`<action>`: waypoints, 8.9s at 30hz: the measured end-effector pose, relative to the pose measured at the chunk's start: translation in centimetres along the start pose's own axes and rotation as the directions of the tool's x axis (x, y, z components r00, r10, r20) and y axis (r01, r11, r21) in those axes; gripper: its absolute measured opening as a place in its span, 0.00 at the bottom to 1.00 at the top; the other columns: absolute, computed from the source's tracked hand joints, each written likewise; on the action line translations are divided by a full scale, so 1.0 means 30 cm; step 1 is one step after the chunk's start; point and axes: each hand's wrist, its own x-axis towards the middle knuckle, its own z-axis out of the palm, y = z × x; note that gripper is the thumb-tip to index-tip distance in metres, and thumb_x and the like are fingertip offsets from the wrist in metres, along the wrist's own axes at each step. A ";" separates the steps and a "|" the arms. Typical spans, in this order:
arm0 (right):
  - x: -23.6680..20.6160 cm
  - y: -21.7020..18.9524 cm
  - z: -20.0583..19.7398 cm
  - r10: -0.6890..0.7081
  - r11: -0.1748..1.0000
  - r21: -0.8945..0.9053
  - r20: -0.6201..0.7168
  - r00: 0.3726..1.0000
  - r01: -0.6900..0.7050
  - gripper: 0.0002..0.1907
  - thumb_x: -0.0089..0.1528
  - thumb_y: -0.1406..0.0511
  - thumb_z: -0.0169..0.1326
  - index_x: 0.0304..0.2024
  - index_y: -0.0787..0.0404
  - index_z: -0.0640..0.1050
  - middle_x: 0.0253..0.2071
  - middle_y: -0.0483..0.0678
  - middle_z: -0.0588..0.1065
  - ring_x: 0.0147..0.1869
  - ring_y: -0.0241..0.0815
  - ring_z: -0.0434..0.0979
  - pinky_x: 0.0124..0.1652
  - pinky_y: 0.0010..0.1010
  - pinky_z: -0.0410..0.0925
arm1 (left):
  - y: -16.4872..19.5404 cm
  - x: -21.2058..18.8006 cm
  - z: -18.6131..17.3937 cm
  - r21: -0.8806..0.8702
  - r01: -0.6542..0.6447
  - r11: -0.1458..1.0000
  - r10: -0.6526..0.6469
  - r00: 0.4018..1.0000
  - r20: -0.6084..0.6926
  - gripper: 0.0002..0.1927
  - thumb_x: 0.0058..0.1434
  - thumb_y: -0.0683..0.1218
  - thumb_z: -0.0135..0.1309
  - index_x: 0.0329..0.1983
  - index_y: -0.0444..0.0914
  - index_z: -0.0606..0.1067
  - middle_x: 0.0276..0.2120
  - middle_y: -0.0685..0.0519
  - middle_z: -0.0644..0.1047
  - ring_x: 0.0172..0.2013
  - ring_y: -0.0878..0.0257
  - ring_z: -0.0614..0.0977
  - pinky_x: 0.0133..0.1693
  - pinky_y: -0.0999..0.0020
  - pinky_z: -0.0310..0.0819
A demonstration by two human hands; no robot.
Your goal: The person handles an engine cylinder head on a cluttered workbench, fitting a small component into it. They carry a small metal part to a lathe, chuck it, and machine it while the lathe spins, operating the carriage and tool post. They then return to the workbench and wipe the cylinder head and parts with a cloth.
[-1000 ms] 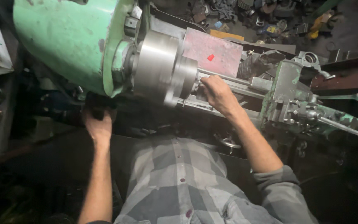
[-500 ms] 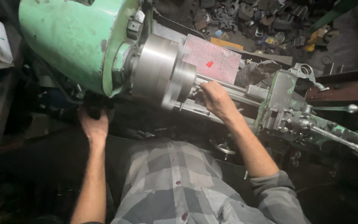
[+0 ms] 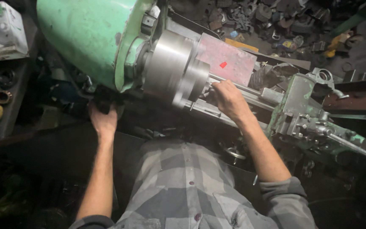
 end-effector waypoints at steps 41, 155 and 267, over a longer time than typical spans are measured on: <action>0.011 0.002 0.009 0.000 1.000 0.016 -0.032 0.999 0.000 0.14 0.58 0.75 0.58 0.47 0.68 0.75 0.35 0.58 0.73 0.40 0.57 0.75 0.40 0.44 0.69 | 0.006 0.001 -0.036 -0.092 0.068 0.993 -0.070 0.997 -0.028 0.34 0.58 0.48 0.64 0.64 0.28 0.69 0.58 0.30 0.73 0.60 0.36 0.73 0.62 0.49 0.65; -0.537 -0.418 0.118 0.713 0.542 0.712 -0.108 0.693 -0.447 0.11 0.68 0.69 0.54 0.52 0.67 0.77 0.51 0.51 0.77 0.57 0.40 0.77 0.57 0.31 0.69 | 0.603 -0.622 0.080 -0.552 0.153 0.820 0.323 0.671 0.667 0.14 0.60 0.39 0.63 0.50 0.40 0.83 0.36 0.53 0.85 0.33 0.66 0.84 0.36 0.71 0.80; -0.101 -0.038 -0.086 0.336 0.939 -0.091 0.442 0.832 -0.331 0.10 0.63 0.64 0.58 0.45 0.61 0.79 0.40 0.56 0.78 0.48 0.59 0.78 0.45 0.45 0.71 | -0.014 -0.083 -0.004 0.095 -0.117 0.989 0.130 0.982 -0.141 0.34 0.61 0.51 0.66 0.62 0.25 0.70 0.60 0.29 0.72 0.64 0.33 0.70 0.69 0.42 0.54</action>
